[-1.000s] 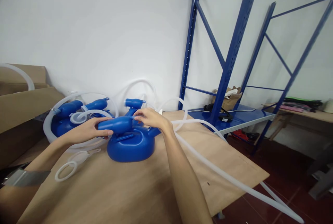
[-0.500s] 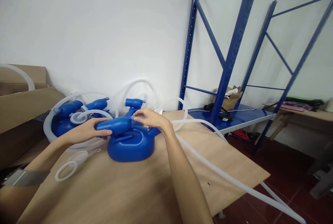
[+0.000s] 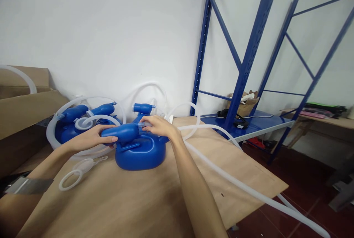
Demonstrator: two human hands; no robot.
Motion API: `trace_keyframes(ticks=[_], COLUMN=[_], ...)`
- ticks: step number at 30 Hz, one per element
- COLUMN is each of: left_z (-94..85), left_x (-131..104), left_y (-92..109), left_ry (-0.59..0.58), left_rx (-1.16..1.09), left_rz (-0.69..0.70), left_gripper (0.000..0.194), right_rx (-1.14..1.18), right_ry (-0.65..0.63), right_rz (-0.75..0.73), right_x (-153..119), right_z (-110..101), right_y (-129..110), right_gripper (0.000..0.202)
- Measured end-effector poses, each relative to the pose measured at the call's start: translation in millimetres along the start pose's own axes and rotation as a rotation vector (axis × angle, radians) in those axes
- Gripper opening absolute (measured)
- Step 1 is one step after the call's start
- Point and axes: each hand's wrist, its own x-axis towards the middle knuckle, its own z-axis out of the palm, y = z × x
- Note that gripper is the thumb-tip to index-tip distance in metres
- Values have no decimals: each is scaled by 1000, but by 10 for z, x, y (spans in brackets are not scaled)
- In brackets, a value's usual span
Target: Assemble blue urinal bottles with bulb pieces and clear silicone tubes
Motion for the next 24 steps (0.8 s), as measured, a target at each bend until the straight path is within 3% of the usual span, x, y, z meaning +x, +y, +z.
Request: trace_keyframes(ticks=[7, 12, 18, 24], left_z=[-46, -96, -132, -117], left_x=[-15, -28, -6, -48], left_y=[-45, -121, -250, -192], left_ry=[-32, -15, -39, 6], left_rx=[-48, -116, -467, -543], left_rz=[18, 26, 7, -39], left_gripper=[31, 31, 41, 39], right_rx=[-11, -37, -153, -266], right_ry=[82, 128, 217, 229], right_rz=[-72, -95, -138, -158], right_x=[19, 42, 47, 88], right_z=[45, 53, 53, 60], right_y=[-3, -76, -192, -184], right_gripper=[27, 27, 24, 26])
